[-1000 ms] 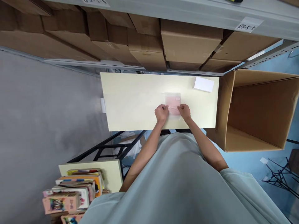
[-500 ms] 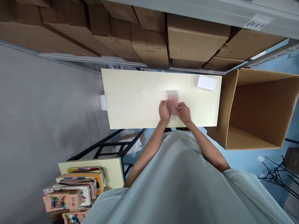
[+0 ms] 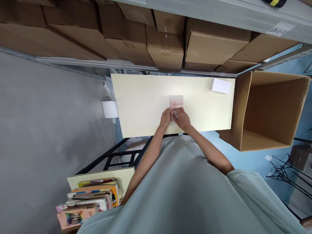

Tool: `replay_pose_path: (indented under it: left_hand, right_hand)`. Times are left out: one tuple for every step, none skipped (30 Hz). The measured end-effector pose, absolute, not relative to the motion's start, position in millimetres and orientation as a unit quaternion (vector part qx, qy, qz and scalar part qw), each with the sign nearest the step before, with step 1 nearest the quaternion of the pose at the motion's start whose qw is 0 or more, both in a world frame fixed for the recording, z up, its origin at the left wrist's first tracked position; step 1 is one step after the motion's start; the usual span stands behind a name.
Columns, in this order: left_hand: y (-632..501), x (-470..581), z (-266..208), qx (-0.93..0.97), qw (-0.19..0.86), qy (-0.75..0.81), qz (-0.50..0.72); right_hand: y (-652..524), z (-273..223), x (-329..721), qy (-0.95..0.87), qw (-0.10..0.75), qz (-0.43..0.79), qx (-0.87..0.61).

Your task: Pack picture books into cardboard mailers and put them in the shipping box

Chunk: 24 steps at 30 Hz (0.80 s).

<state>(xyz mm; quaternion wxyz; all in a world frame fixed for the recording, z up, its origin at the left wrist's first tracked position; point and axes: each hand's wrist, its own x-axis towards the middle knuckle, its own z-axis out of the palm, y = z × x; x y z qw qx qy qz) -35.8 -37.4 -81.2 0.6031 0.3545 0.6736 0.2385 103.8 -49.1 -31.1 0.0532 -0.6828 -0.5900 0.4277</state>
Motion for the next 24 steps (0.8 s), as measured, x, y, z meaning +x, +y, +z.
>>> replay_pose_path:
  left_hand:
    - [-36.7, -40.5, -82.2, 0.384, 0.578, 0.685, 0.223]
    - [-35.8, -44.4, -83.2, 0.407, 0.557, 0.694, 0.206]
    - [-34.8, -47.5, -84.2, 0.423, 0.540, 0.702, 0.190]
    - [-33.7, -50.1, -85.0, 0.432, 0.525, 0.711, 0.177]
    - [-32.8, -52.2, -85.7, 0.436, 0.514, 0.719, 0.168]
    - [-32.0, -54.1, -86.1, 0.437, 0.510, 0.723, 0.163]
    - [-31.3, -55.9, -86.3, 0.437, 0.510, 0.723, 0.160]
    - [-30.6, -57.6, -86.3, 0.440, 0.513, 0.720, 0.157]
    - [-29.9, -59.3, -86.0, 0.448, 0.516, 0.714, 0.152]
    - [-29.2, -61.1, -85.4, 0.459, 0.518, 0.707, 0.145]
    - [-28.5, -62.9, -84.6, 0.471, 0.518, 0.701, 0.137]
    - [-27.9, -64.9, -83.3, 0.480, 0.518, 0.696, 0.131]
    - [-27.3, -66.9, -81.6, 0.484, 0.521, 0.692, 0.128]
    - [-26.9, -68.9, -79.5, 0.482, 0.528, 0.688, 0.128]
    - [-26.5, -71.0, -77.0, 0.477, 0.540, 0.681, 0.130]
    - [-26.4, -73.0, -74.0, 0.472, 0.555, 0.671, 0.135]
    - [-26.5, -75.0, -70.6, 0.467, 0.573, 0.659, 0.141]
    - [-26.8, -77.0, -66.8, 0.462, 0.592, 0.643, 0.147]
    - [-27.4, -79.1, -62.6, 0.458, 0.611, 0.626, 0.154]
    - [-28.2, -81.4, -58.3, 0.453, 0.630, 0.610, 0.162]
    - [-29.2, -84.1, -53.9, 0.445, 0.645, 0.597, 0.172]
    - [-30.2, -87.5, -49.8, 0.436, 0.654, 0.591, 0.181]
    - [-31.2, -91.9, -46.3, 0.430, 0.655, 0.591, 0.191]
    - [-31.9, -97.5, -43.7, 0.430, 0.648, 0.597, 0.197]
  right_hand:
    - [-49.7, -34.3, 101.2, -0.588, 0.050, 0.427, -0.685]
    - [-50.8, -37.7, 100.3, -0.583, 0.051, 0.423, -0.692]
    - [-52.2, -41.2, 101.0, -0.573, 0.057, 0.414, -0.705]
    - [-53.7, -44.8, 102.9, -0.559, 0.067, 0.400, -0.724]
    - [-55.1, -48.3, 105.6, -0.541, 0.079, 0.383, -0.745]
    - [-56.2, -51.9, 108.6, -0.521, 0.090, 0.367, -0.765]
    - [-56.7, -55.5, 111.5, -0.499, 0.098, 0.357, -0.783]
    - [-56.5, -59.0, 113.9, -0.475, 0.104, 0.353, -0.799]
    - [-55.4, -62.3, 115.7, -0.451, 0.108, 0.353, -0.813]
    - [-53.4, -65.1, 116.9, -0.429, 0.110, 0.356, -0.823]
    - [-50.8, -67.4, 117.6, -0.409, 0.112, 0.360, -0.831]
    - [-47.8, -68.8, 118.0, -0.393, 0.112, 0.366, -0.836]
    - [-44.7, -69.0, 118.0, -0.384, 0.110, 0.372, -0.838]
    - [-42.0, -67.9, 117.6, -0.380, 0.107, 0.380, -0.837]
    - [-39.9, -65.4, 116.6, -0.379, 0.105, 0.384, -0.835]
    - [-38.8, -61.5, 114.8, -0.382, 0.104, 0.386, -0.833]
    - [-38.8, -56.3, 111.8, -0.388, 0.108, 0.385, -0.830]
    - [-39.9, -50.0, 107.3, -0.398, 0.116, 0.383, -0.826]
    - [-41.8, -43.1, 101.2, -0.410, 0.128, 0.379, -0.819]
    - [-44.4, -36.1, 93.5, -0.424, 0.142, 0.378, -0.811]
    - [-47.3, -29.3, 84.6, -0.437, 0.157, 0.384, -0.799]
    - [-50.2, -23.3, 74.9, -0.449, 0.171, 0.396, -0.783]
    - [-52.9, -18.6, 64.8, -0.459, 0.184, 0.415, -0.764]
    - [-55.1, -15.4, 55.2, -0.466, 0.193, 0.441, -0.742]
